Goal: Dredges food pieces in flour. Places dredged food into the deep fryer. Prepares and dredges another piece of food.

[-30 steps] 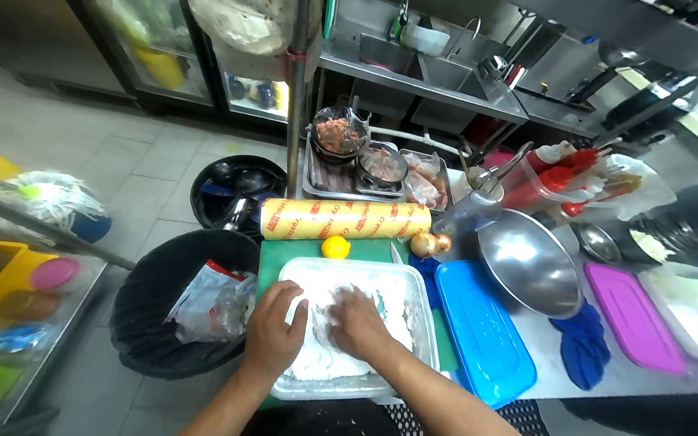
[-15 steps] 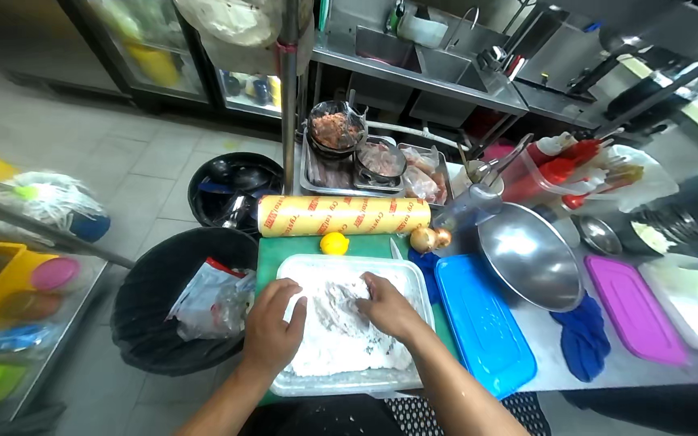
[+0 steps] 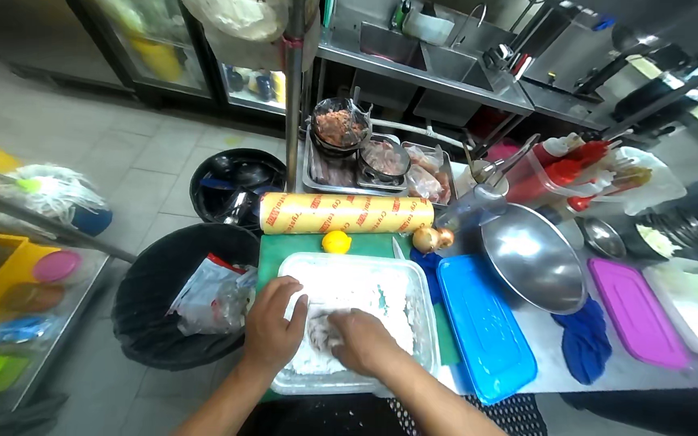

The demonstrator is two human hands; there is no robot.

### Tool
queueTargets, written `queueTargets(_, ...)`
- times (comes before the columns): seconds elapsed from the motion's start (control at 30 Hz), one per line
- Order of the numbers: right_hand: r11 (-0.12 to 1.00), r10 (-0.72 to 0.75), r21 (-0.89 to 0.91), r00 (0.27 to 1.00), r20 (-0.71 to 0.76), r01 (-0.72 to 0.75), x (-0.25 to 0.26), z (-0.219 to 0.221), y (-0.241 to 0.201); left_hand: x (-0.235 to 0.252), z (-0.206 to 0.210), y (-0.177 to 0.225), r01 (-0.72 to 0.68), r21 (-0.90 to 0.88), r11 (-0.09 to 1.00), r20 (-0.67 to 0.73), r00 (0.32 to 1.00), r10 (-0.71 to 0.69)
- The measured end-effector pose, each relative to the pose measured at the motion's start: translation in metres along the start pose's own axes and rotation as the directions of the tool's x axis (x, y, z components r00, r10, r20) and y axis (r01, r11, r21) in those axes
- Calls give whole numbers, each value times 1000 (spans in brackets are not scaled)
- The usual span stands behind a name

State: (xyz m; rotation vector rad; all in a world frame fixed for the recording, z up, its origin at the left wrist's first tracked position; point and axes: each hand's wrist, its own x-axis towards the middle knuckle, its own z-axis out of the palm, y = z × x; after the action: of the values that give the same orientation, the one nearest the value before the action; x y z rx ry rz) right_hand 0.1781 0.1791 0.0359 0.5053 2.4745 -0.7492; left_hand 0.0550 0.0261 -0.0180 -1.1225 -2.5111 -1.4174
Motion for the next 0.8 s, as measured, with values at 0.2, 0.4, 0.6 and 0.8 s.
queueTargets(0.2, 949, 287, 160, 955, -71, -273, 29, -19, 37, 2, -1, 1, -21, -3, 1000, 5, 1000, 21)
queueTargets(0.4, 835, 213, 513, 976, 34, -200, 27, -11, 50, 2, -1, 0, -19, 1, 1000, 1, 1000, 19)
queueTargets(0.6, 819, 83, 573, 994, -74, -25, -7, -54, 47, 1, 0, 0, -19, 11, 1000, -3, 1000, 20)
queueTargets(0.8, 999, 31, 20, 972, -234, -27, -16, -49, 12, 2, 0, 0, -23, 7, 1000, 3, 1000, 23)
